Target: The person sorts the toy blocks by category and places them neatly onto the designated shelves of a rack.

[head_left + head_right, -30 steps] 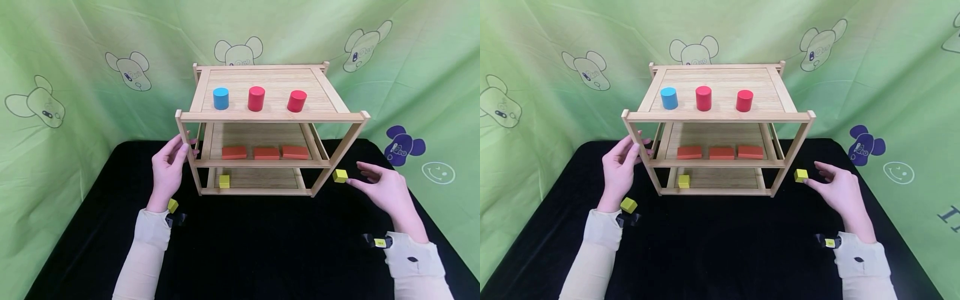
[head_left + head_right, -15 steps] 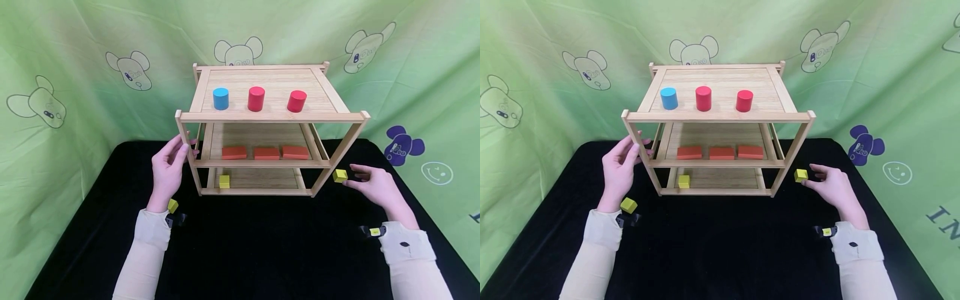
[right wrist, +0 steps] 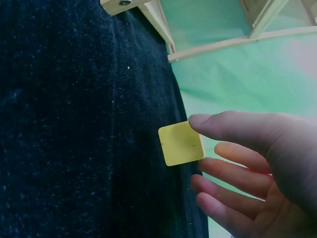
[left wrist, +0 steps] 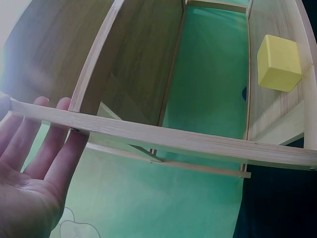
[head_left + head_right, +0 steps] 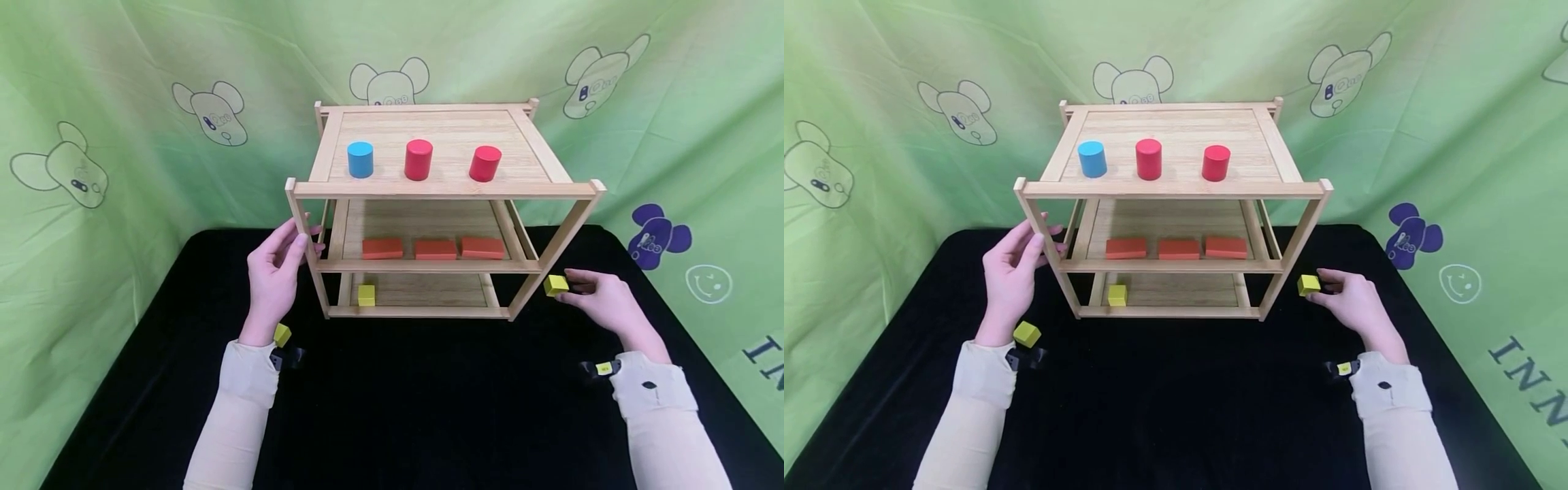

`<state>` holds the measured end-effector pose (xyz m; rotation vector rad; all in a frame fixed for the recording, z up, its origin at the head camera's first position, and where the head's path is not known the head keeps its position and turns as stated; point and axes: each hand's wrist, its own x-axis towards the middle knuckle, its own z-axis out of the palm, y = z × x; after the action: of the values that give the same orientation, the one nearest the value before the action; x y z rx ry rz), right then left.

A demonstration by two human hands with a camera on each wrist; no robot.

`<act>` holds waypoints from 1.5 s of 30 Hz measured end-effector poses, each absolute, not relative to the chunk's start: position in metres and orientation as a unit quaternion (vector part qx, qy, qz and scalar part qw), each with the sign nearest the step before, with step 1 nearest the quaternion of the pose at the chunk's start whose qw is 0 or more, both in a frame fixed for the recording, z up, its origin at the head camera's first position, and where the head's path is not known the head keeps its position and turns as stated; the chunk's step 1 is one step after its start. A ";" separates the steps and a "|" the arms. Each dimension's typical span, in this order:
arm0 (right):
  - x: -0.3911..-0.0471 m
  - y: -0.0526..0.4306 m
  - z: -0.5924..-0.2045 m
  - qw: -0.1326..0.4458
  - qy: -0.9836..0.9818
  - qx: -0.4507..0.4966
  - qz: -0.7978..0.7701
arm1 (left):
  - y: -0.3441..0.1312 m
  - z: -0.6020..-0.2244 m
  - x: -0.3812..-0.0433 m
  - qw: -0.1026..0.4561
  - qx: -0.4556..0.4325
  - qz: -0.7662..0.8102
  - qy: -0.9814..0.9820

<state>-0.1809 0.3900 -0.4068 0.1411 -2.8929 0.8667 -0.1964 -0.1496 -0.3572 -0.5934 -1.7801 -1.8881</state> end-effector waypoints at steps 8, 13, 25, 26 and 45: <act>-0.187 0.391 -0.414 0.059 -0.956 0.060 0.281 | -0.149 -0.357 -0.196 0.236 -0.216 -0.691 -0.648; -0.188 0.390 -0.416 0.082 -0.956 0.054 0.278 | -0.150 -0.358 -0.197 0.238 -0.217 -0.693 -0.645; -0.182 0.392 -0.419 0.103 -0.957 0.014 0.271 | -0.149 -0.357 -0.197 0.234 -0.217 -0.692 -0.648; -0.181 0.392 -0.419 0.105 -0.956 0.009 0.273 | -0.149 -0.357 -0.197 0.234 -0.216 -0.693 -0.647; -0.172 0.390 -0.415 0.154 -0.930 -0.029 0.333 | -0.150 -0.357 -0.196 0.240 -0.212 -0.684 -0.655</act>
<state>-0.1720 0.3897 -0.4151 -0.0843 -2.6658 0.9540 -0.1960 -0.1497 -0.3573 -0.5804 -1.7924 -1.8722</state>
